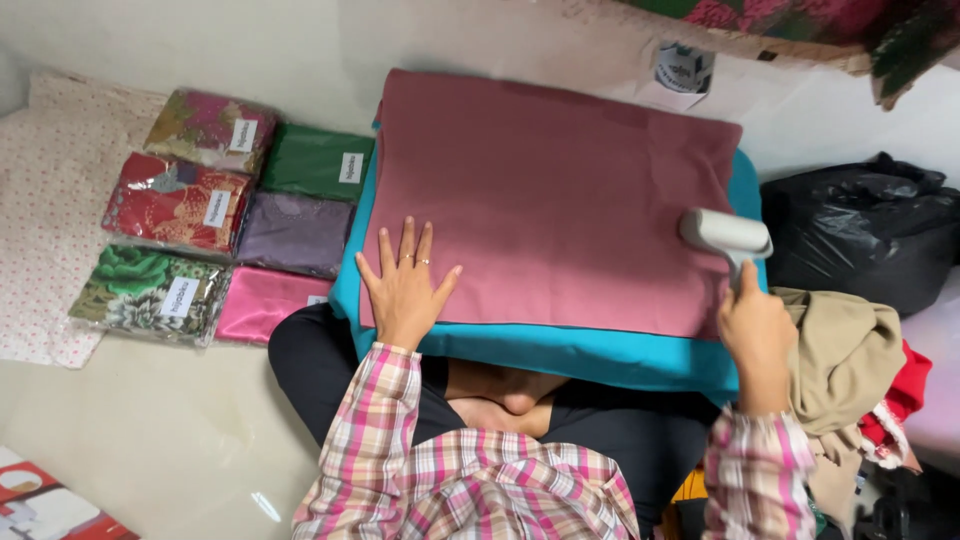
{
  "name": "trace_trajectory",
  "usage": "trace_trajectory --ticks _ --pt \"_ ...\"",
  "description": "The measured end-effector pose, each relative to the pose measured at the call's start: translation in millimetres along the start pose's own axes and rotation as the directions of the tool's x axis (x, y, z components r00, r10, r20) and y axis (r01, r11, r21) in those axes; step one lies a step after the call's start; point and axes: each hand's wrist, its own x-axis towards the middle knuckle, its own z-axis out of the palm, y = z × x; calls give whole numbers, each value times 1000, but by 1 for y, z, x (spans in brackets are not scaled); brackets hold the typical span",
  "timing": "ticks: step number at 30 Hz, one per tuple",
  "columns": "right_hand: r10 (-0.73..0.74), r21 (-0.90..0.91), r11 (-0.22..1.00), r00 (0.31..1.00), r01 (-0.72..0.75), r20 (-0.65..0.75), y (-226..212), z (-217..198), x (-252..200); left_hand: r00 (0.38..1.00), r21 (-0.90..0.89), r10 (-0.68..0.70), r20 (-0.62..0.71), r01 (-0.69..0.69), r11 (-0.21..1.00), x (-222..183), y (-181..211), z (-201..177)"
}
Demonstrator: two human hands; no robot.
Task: Cleaning a pink textile product with a lint roller and folding it at a packing station.
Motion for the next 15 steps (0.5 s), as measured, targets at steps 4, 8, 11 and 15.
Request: trace_trajectory --ticks 4,8,11,15 --pt "5 137 991 1000 -5 5 -13 -7 19 999 -24 -14 40 15 1000 2 0 -3" --pt "-76 100 992 997 72 29 14 -7 -24 996 -44 -27 80 31 999 2 1 -9" --pt "58 364 930 998 -55 3 47 -31 -51 994 -59 -29 104 35 998 3 0 -10" --pt "-162 329 831 762 448 -627 145 -24 8 998 -31 -24 60 26 999 2 1 -7"
